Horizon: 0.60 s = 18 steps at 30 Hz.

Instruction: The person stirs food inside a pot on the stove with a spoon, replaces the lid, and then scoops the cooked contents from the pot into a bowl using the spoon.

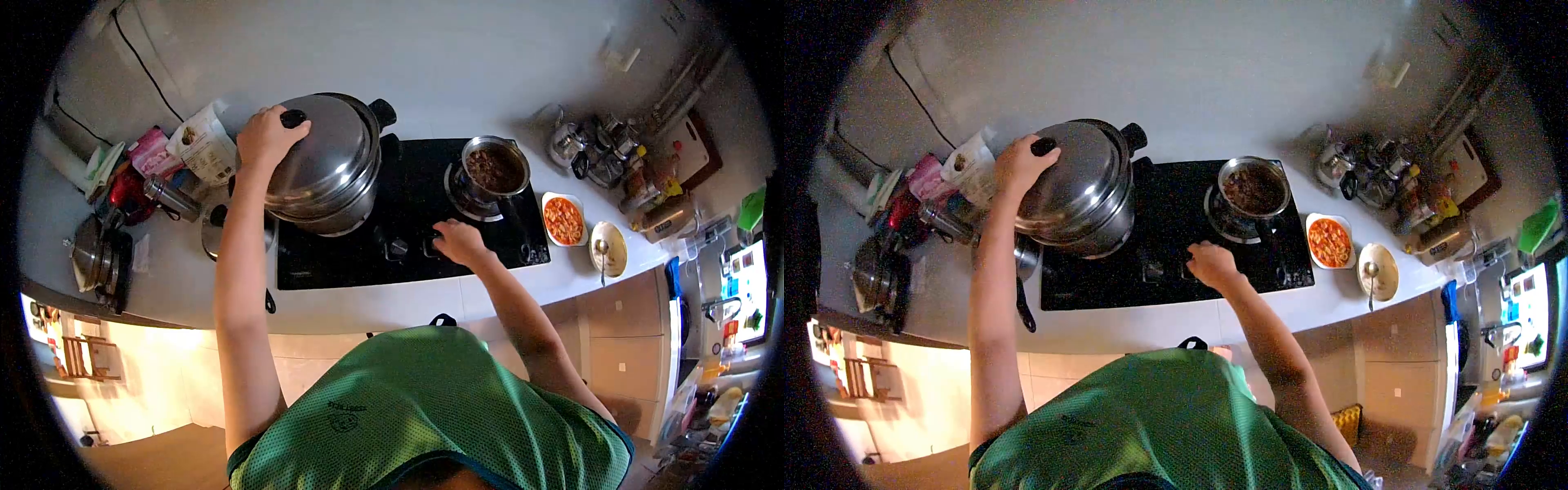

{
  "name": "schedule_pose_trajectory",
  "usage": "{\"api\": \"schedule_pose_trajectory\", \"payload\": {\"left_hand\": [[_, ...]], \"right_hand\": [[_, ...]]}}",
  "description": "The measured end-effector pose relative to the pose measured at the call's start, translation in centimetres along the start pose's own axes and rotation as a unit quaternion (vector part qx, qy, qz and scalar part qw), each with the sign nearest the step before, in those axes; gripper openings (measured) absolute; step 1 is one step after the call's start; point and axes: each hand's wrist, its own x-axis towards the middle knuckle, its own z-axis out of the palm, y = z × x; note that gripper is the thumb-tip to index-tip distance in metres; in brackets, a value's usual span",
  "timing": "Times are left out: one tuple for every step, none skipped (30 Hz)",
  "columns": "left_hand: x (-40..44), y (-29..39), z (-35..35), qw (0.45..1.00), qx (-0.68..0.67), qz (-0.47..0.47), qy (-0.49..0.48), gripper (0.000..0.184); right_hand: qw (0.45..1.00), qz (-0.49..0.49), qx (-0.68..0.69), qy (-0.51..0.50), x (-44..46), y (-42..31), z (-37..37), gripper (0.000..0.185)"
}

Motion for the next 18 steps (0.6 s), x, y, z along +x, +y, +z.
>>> {"api": "schedule_pose_trajectory", "payload": {"left_hand": [[-0.5, 0.4, -0.5, 1.0, 0.01, -0.005, 0.002, 0.063], [-0.8, 0.7, -0.8, 1.0, 0.02, -0.011, 0.005, 0.065], [-1.0, 0.7, -0.6, 0.997, 0.06, 0.007, 0.041, 0.068], [-1.3, 1.0, -0.4, 0.997, 0.062, 0.007, 0.039, 0.068], [-1.9, 1.3, -0.2, 0.992, 0.036, 0.014, 0.121, 0.065], [-2.9, 2.2, -0.5, 0.979, 0.01, 0.021, 0.203, 0.061], [-4.1, 3.2, -0.6, 0.956, -0.038, 0.065, 0.285, 0.041], [-5.4, 4.3, -0.4, 0.956, -0.036, 0.063, 0.284, 0.041], [-6.8, 5.3, 0.1, 0.947, -0.114, 0.079, 0.29, 0.032], [-8.2, 6.4, 0.6, 0.931, -0.192, 0.093, 0.295, 0.022], [-9.4, 7.5, 1.7, 0.924, -0.209, 0.113, 0.3, 0.016], [-10.6, 8.5, 3.0, 0.915, -0.226, 0.134, 0.305, 0.01], [-12.2, 9.9, 4.2, 0.915, -0.248, 0.118, 0.296, 0.009], [-13.8, 11.3, 5.3, 0.914, -0.27, 0.103, 0.286, 0.008], [-15.1, 12.5, 6.3, 0.917, -0.286, 0.089, 0.265, 0.007], [-16.3, 13.7, 7.2, 0.919, -0.302, 0.074, 0.243, 0.006], [-17.5, 14.8, 8.1, 0.919, -0.331, 0.04, 0.211, 0.005], [-18.5, 15.8, 9.0, 0.916, -0.359, 0.005, 0.179, 0.005]], "right_hand": [[1.0, -0.006, 0.007, -0.015, -0.3, 0.1, 0.6, 0.034], [1.0, -0.006, 0.008, -0.016, -0.6, 0.2, 1.2, 0.034], [0.999, -0.028, -0.004, -0.022, -0.9, 0.4, 1.8, 0.035], [0.998, -0.05, -0.017, -0.028, -1.0, 0.6, 2.4, 0.037], [0.998, -0.057, -0.012, -0.024, -0.9, 1.2, 3.3, 0.034], [0.998, -0.058, -0.011, -0.025, -0.6, 1.8, 4.0, 0.034], [0.998, -0.06, -0.019, -0.021, -0.3, 2.3, 4.5, 0.031], [0.998, -0.062, -0.026, -0.018, -0.2, 2.8, 4.8, 0.027], [0.997, -0.065, -0.025, -0.02, -0.2, 2.7, 4.6, 0.027], [0.997, -0.066, -0.044, -0.026, -0.2, 2.5, 4.0, 0.024], [0.995, -0.067, -0.063, -0.031, -0.1, 2.2, 3.5, 0.021], [0.995, -0.072, -0.062, -0.033, 0.3, 2.1, 3.1, 0.021], [0.994, -0.056, -0.07, -0.056, 0.6, 1.9, 2.9, 0.024], [0.993, -0.039, -0.078, -0.079, 0.7, 1.6, 2.7, 0.027], [0.995, -0.047, -0.077, -0.051, 0.5, 1.1, 2.2, 0.026], [0.994, -0.05, -0.076, -0.053, 0.6, 1.1, 2.5, 0.026], [0.995, -0.048, -0.071, -0.049, 0.9, 1.3, 3.1, 0.026], [0.996, -0.045, -0.065, -0.045, 1.1, 1.6, 3.7, 0.026]]}}
